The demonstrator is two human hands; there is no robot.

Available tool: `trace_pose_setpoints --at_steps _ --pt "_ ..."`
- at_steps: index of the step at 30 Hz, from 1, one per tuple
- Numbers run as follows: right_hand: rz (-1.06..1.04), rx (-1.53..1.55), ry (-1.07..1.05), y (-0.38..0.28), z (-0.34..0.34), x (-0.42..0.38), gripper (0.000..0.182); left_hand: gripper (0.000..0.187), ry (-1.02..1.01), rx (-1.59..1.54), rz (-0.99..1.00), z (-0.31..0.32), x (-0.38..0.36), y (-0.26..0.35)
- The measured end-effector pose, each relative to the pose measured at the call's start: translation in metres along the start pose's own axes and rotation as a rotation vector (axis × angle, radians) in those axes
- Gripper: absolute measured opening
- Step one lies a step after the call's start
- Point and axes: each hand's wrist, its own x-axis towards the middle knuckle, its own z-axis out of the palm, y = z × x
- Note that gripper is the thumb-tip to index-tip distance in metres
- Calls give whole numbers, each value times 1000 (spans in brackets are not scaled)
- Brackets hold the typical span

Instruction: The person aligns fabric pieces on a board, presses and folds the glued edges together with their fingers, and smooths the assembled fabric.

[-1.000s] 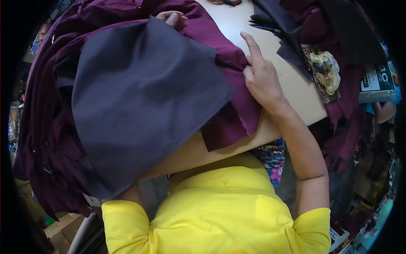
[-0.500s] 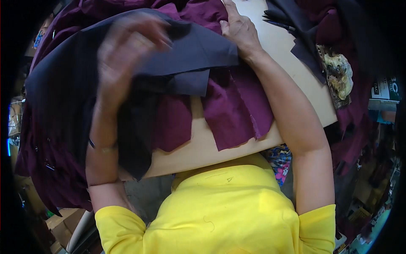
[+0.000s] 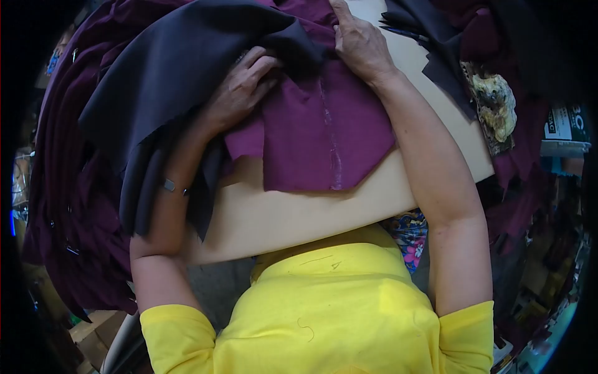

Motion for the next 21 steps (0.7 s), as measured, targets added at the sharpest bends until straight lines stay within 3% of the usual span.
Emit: trace_pose_setpoints --at_steps 3,6,9,10,15,16,17,20,21 --pt "54 83 4 -5 -3 -1 65 14 -59 145 18 -2 4 3" --pt "49 87 -15 -9 -6 0 61 5 -206 368 42 -20 -2 45" --pt "-167 161 122 -9 5 0 57 7 -456 176 -186 -36 0 78" --pt "-62 102 9 -14 0 -1 55 7 -375 199 -131 -35 1 77" --pt "-203 33 1 -11 1 -6 60 20 52 531 71 -17 0 44" --pt "-214 -18 -10 -12 1 -6 61 29 -7 560 19 -18 -3 30" --pt "-219 -42 -6 -12 2 -6 62 28 34 486 81 -20 -6 17" --pt "-218 -106 -12 -10 5 -6 64 22 110 125 28 -40 -6 -4" --pt "-206 -120 -25 -11 5 -6 64 14 98 16 -170 -54 -5 -5"
